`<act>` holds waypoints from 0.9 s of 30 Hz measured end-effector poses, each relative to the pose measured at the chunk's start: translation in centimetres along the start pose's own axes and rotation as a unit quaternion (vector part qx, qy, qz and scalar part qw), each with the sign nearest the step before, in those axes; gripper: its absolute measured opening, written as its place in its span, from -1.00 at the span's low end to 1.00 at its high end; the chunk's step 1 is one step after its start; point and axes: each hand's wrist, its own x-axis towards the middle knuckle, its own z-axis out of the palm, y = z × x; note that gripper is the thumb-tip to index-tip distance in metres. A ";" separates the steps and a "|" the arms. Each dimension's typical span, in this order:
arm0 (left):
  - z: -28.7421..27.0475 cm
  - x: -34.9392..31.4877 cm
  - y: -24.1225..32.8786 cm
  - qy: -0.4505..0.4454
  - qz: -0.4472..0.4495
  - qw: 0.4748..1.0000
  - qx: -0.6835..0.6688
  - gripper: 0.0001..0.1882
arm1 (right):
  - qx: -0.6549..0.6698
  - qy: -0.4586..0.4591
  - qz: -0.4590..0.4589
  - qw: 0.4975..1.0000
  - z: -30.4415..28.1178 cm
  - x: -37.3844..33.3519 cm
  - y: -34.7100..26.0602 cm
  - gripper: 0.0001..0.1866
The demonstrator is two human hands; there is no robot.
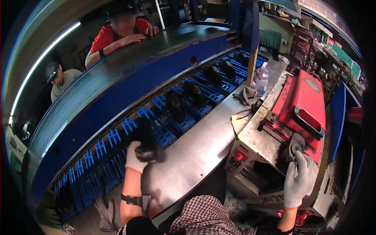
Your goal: Pressing shoe soles onto uppers using a hydraulic press machine on a production line.
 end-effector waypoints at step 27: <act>59.4 -25.8 -17.2 -0.652 -0.144 0.712 0.217 -0.10 | 0.316 -0.023 0.383 0.867 -23.6 -0.8 20.0 -0.26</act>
